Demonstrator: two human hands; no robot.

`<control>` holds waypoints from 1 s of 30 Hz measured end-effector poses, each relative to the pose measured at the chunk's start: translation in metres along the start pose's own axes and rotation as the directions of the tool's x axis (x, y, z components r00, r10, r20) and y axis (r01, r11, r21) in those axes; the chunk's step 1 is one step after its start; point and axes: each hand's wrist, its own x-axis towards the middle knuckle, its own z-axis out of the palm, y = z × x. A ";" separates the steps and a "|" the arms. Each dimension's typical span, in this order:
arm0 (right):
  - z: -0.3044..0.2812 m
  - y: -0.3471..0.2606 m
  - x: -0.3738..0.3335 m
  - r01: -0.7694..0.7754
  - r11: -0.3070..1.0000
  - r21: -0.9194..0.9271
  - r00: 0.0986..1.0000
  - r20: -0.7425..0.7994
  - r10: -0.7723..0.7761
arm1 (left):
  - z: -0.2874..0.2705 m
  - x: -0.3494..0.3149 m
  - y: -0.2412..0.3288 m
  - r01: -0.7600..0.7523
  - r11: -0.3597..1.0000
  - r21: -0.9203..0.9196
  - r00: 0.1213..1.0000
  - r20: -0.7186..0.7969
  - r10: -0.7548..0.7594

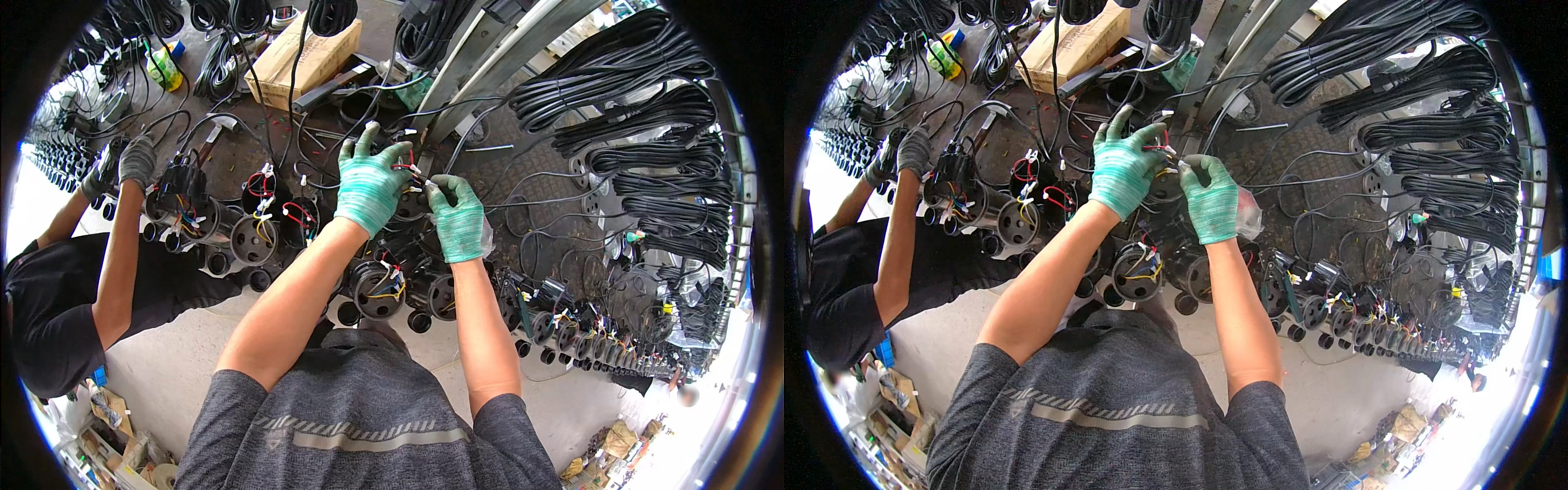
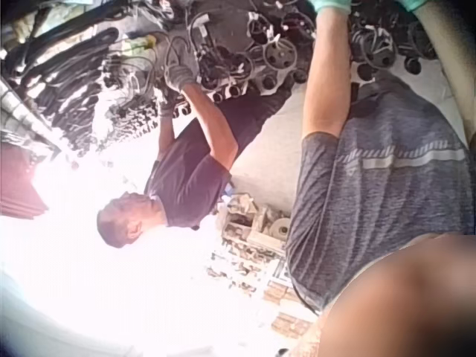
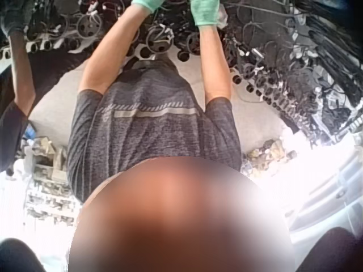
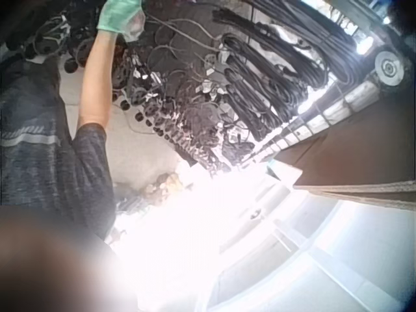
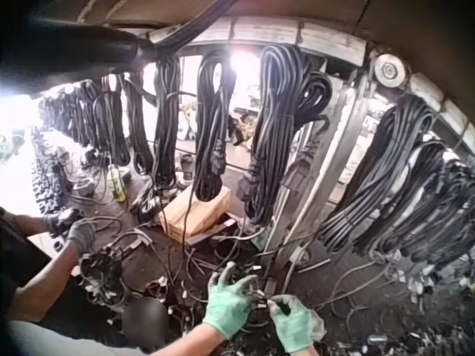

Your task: The person assembles small electronic components on a workbench, using pliers to strip and crimp wires. They connect wires to black cylindrical housings and secure them with zip ties, working methodically through a row of units.

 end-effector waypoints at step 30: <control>-0.182 -0.024 -0.130 0.027 0.316 -0.948 0.978 0.091 0.190 | 0.008 0.001 -0.005 -0.017 0.997 -0.078 0.998 -0.065 0.012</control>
